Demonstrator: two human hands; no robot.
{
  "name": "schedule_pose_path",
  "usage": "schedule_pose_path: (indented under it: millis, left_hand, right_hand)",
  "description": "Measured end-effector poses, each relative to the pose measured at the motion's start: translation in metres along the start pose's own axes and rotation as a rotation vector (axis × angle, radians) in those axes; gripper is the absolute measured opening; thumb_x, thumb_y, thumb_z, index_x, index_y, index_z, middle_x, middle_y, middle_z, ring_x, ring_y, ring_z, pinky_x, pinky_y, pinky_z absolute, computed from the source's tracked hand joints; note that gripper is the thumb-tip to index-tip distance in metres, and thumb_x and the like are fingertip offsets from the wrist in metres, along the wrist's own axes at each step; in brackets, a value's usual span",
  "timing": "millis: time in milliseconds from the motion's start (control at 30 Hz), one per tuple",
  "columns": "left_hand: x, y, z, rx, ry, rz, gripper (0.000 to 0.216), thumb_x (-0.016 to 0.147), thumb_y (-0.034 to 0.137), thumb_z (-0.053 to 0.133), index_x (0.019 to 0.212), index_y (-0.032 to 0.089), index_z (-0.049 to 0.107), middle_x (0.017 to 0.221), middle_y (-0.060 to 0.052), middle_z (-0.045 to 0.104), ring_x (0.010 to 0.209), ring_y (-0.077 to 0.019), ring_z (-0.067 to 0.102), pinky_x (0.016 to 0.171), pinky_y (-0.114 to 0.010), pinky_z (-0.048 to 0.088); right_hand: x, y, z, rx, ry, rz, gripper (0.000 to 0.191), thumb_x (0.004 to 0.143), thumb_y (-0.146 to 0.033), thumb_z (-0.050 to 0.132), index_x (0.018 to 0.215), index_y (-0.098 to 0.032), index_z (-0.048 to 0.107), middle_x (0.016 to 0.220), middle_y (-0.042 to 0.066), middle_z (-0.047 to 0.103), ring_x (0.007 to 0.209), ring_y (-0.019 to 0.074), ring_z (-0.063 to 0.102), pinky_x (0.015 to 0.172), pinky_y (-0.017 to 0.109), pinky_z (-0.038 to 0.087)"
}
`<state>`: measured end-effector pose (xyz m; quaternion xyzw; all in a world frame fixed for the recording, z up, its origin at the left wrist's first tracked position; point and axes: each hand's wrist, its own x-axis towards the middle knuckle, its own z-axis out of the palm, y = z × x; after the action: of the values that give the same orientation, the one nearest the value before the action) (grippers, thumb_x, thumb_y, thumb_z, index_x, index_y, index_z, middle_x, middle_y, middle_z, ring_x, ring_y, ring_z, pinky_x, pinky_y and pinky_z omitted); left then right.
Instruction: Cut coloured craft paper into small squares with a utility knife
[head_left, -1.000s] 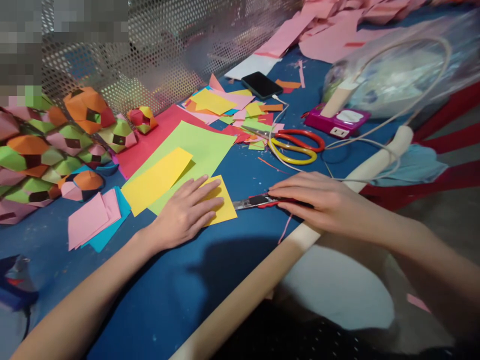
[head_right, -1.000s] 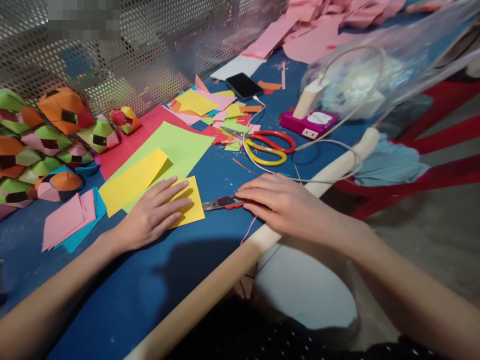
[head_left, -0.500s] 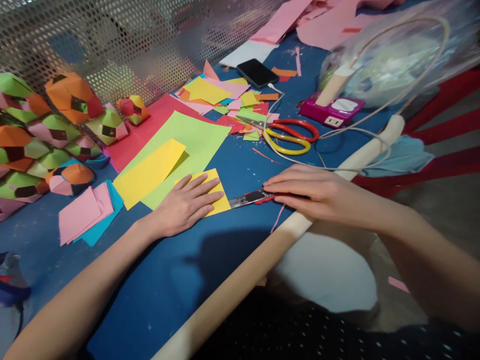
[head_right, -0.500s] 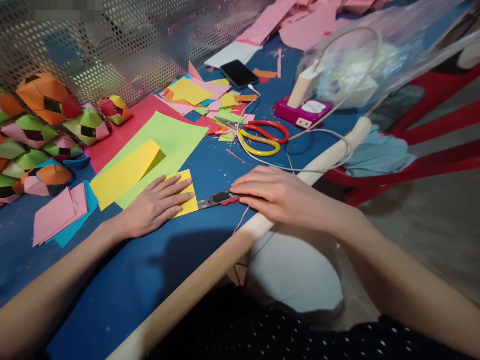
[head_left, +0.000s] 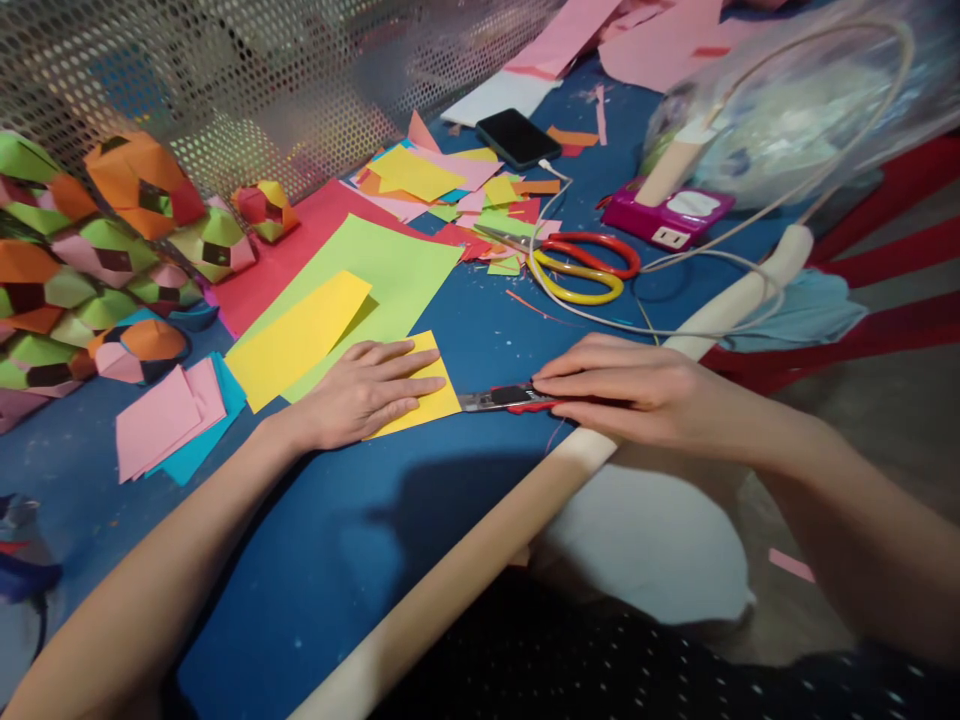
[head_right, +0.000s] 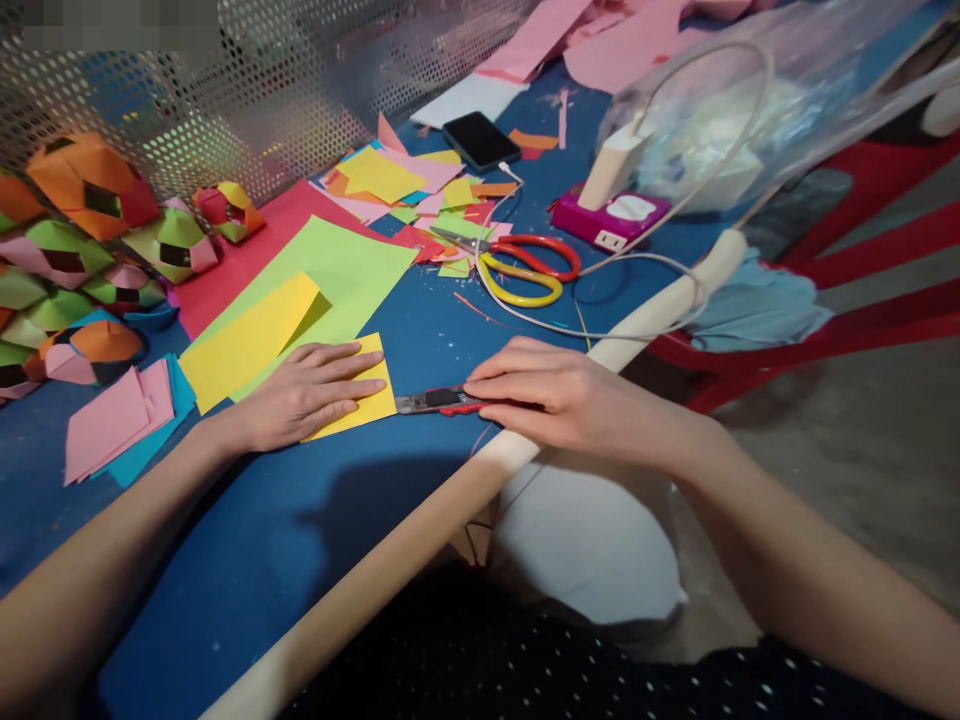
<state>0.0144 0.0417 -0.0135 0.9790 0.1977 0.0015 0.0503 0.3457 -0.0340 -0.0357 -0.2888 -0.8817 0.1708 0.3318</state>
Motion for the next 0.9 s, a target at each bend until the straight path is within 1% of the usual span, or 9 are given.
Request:
schedule_pose_path:
  millis: [333,467,733,900]
  left_hand:
    - [-0.001,0.001,-0.001,0.014,0.007,0.010,0.044,0.104,0.039,0.030,0.144,0.030,0.046,0.155,0.001,0.037,0.143,-0.0240,0.032,0.109,-0.042,0.029]
    - [-0.001,0.001,0.000,0.012,0.013,0.008,0.044,0.104,0.040,0.031,0.144,0.030,0.045,0.155,0.000,0.037,0.143,-0.0241,0.033,0.108,-0.042,0.029]
    - [-0.001,0.000,0.001,0.009,0.019,0.016,0.044,0.104,0.039,0.030,0.145,0.031,0.044,0.156,0.000,0.037,0.143,-0.0243,0.033,0.109,-0.042,0.029]
    - [-0.001,-0.001,0.002,-0.003,0.016,0.010,0.044,0.104,0.039,0.031,0.145,0.032,0.044,0.156,0.000,0.036,0.143,-0.0247,0.032,0.110,-0.043,0.028]
  right_hand:
    - [-0.001,-0.007,-0.001,0.005,-0.020,0.030,0.027,0.090,-0.013,0.060,0.116,-0.020,0.065,0.109,0.009,0.067,0.099,0.0204,0.061,0.080,0.037,0.053]
    - [0.000,-0.014,0.002,-0.006,-0.001,0.049,0.028,0.091,-0.013,0.059,0.117,-0.019,0.066,0.109,0.010,0.068,0.096,0.0206,0.061,0.078,0.037,0.053]
    - [-0.004,-0.023,0.003,-0.009,0.006,0.075,0.032,0.089,-0.010,0.058,0.119,-0.018,0.066,0.110,0.011,0.067,0.097,0.0214,0.060,0.076,0.036,0.052]
    - [-0.004,-0.026,0.003,-0.028,-0.016,0.069,0.035,0.089,-0.009,0.058,0.122,-0.019,0.063,0.112,0.011,0.065,0.098,0.0216,0.058,0.078,0.036,0.051]
